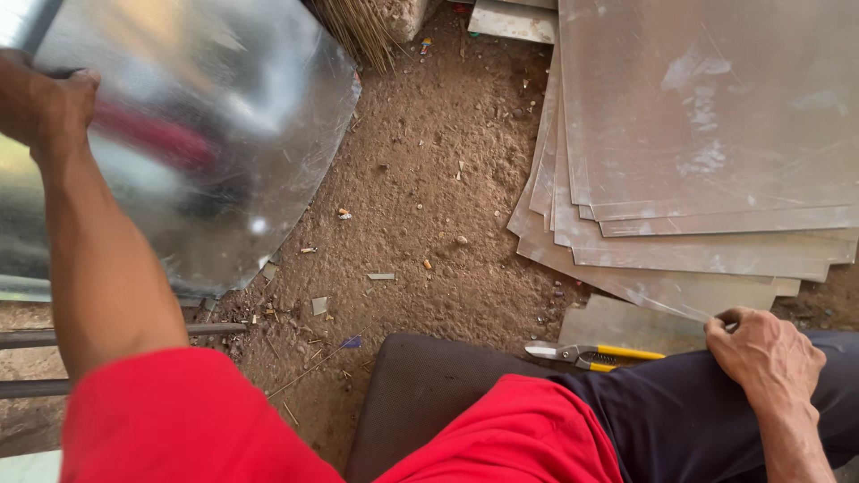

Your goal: The person cuts a notch into the corner of several metal sheets using shears by hand while sitting on the floor, then stacks the cut sheets aside.

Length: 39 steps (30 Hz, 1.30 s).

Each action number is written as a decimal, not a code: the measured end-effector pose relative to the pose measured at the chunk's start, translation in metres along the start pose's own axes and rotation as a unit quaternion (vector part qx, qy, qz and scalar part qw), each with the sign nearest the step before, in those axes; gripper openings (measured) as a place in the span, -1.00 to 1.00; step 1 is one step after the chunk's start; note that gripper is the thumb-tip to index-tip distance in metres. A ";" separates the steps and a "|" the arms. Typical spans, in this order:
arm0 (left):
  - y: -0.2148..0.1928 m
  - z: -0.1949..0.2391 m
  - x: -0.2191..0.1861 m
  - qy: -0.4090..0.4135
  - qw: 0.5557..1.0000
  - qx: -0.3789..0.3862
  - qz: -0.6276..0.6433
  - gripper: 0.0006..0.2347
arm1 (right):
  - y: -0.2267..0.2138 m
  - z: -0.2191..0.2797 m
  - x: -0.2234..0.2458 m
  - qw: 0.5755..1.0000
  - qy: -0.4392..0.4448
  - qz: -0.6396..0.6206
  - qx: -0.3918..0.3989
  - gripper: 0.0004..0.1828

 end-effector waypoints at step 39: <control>0.082 0.188 -0.424 0.280 0.797 0.514 0.149 -0.68 | -0.101 0.059 0.000 0.618 0.068 -0.783 -0.005 -0.64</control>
Point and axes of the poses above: each hand's wrist, its own z-axis away from the middle knuckle, its own y-axis out of the palm, x = y × z, the point moved 1 cm from there along -z, towards the middle knuckle, and after that the axes turned 13 degrees about z, right-handed, at the moved point
